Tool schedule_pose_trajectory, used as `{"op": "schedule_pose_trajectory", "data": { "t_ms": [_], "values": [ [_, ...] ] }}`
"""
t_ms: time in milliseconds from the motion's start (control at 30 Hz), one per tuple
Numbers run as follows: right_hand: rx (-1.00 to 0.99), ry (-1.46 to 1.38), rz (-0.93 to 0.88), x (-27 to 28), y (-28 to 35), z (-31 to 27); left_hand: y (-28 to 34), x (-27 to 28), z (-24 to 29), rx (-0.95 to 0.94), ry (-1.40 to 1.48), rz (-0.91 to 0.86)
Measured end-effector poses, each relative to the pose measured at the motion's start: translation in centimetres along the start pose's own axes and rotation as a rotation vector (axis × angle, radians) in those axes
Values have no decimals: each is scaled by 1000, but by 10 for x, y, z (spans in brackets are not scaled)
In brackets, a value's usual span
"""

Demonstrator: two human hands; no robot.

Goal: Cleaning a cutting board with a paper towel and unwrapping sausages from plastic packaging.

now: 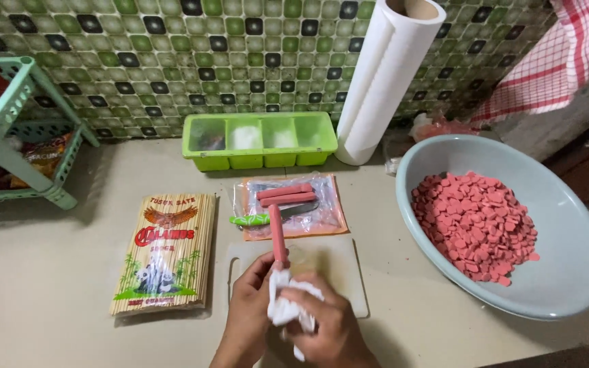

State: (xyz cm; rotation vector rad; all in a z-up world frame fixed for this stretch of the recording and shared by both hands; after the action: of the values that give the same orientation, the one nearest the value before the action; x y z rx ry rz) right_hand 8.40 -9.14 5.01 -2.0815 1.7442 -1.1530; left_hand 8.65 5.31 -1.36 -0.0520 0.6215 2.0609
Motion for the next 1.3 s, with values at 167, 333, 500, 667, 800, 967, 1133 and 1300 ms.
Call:
{"op": "schedule_pose_trajectory", "data": {
  "t_ms": [167,333,500,667,800,967,1133,1300],
  "values": [
    [-121,-397,-352,14,17,9,-1,5,15,-156,-48,29],
    [50,-3,-35,27,2,-15,-7,2,16,-505,-423,157],
    [399,94,0,4,-12,-71,11,-21,46,-1050,-620,166],
    [339,73,-442,10,16,-22,7,-21,65,-944,-649,179],
    [312,35,-284,33,-9,-31,-2,-25,57,-984,-690,165],
    [402,-5,-157,5,-12,-70,1,-34,50,-1199,-718,225],
    [299,-90,-351,4,4,-48,-8,-21,64,-690,-543,175],
    [104,-269,-424,13,5,-28,-11,-24,55,-460,-238,78]
  ]
}}
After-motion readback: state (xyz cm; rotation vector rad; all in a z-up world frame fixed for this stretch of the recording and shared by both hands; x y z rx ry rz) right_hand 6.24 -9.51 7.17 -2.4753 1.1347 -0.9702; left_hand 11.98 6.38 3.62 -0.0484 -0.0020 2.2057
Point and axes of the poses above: each hand's wrist, its own y-axis away from the middle knuckle, its own x-axis out of the back of the hand, z = x × y, the point moved 5 cm from there along -y, towards the middle knuckle, and after that the axes turned 10 degrees about z, right-handed, at the moved point
